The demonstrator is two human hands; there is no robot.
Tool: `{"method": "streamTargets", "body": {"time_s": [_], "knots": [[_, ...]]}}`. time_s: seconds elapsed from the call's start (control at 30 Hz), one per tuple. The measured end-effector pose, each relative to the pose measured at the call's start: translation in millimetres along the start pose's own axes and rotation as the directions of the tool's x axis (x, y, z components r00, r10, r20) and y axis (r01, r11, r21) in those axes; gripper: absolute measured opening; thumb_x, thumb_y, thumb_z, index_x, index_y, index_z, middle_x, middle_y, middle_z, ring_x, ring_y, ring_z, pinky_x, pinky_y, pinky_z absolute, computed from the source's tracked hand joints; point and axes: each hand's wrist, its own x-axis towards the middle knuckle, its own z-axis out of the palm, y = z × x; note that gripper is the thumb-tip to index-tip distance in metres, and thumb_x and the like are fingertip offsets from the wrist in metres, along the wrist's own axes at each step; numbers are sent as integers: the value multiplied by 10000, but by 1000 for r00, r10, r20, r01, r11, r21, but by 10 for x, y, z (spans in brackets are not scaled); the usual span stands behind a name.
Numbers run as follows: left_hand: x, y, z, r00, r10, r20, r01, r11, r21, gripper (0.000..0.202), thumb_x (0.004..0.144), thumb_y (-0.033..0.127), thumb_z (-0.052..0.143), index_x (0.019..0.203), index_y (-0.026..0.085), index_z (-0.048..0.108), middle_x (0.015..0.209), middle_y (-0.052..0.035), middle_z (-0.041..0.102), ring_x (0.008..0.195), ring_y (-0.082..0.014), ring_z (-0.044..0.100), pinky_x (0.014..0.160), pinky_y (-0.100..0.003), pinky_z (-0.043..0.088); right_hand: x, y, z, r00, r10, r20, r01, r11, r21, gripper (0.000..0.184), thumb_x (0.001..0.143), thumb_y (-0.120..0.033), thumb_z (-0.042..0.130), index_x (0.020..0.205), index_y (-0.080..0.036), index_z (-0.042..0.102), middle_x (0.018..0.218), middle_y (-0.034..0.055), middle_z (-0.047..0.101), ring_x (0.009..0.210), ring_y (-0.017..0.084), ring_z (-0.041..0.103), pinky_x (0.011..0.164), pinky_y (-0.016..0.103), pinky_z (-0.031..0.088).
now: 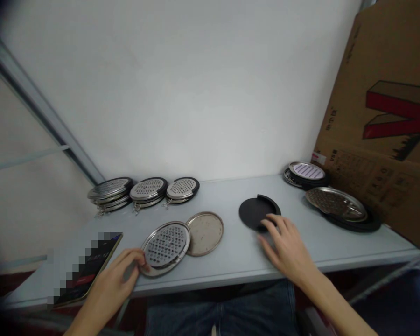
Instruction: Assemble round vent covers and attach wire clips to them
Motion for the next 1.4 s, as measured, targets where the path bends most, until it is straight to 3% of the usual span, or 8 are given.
{"method": "streamTargets", "body": {"time_s": [0.17,0.3,0.4,0.53,0.83,1.13,1.27,1.4], "knots": [[5,-49,27,998,-49,-33,50,998,34,204,856,203,426,811,234,623,891,-57,731,844,-242,729,764,-332,581,153,-857,121,959,-222,173,171,948,267,391,978,-235,544,1368,-219,516,1402,145,551,1300,300,497,1087,488,470],[-5,33,74,989,-142,-39,143,990,13,193,937,364,472,933,227,607,912,-77,741,870,-272,735,815,-392,589,346,-1150,280,941,-274,198,211,934,287,256,954,-249,603,1201,-185,602,1346,159,592,1288,327,502,1078,518,463],[-21,121,114,982,-191,-15,190,981,-34,311,920,499,562,1058,222,588,1028,-102,740,990,-301,722,891,-446,578,383,-1092,362,956,-228,182,178,950,255,100,965,-260,591,1019,-181,618,1159,147,653,1137,307,581,991,505,502],[14,232,221,981,-186,48,190,974,-124,470,874,488,649,1241,203,574,1230,-139,693,1169,-319,657,1031,-518,506,303,-831,391,984,-129,123,103,976,194,95,984,-268,555,994,-186,600,1075,133,653,1063,311,599,916,492,515],[415,499,397,952,-269,150,306,877,-370,501,703,323,754,1172,170,663,1225,-134,693,1167,-334,611,1001,-503,491,214,-641,387,993,-93,68,73,965,251,54,980,-236,534,993,-204,575,1056,112,642,1035,287,608,916,463,527],[688,678,470,890,-369,269,439,531,-725,441,751,345,726,1107,88,692,940,-108,750,841,-217,691,764,-311,539,190,-639,418,988,-101,118,67,963,261,71,990,-211,506,1023,-189,565,1063,120,633,1007,292,609,911,482,530],[735,495,390,865,-452,217,440,478,-760,474,727,371,755,1119,107,711,1114,-128,745,934,-230,702,782,-296,551,182,-628,436,990,-99,102,68,959,277,58,985,-204,514,1006,-196,568,1050,110,634,995,281,615,898,460,535],[656,-82,198,813,-581,31,429,563,-706,558,676,452,786,1128,133,711,1126,-124,751,977,-256,710,824,-327,572,182,-632,435,994,-81,79,54,953,300,52,980,-191,521,979,-200,573,1022,105,633,979,274,612,889,449,540]]}}
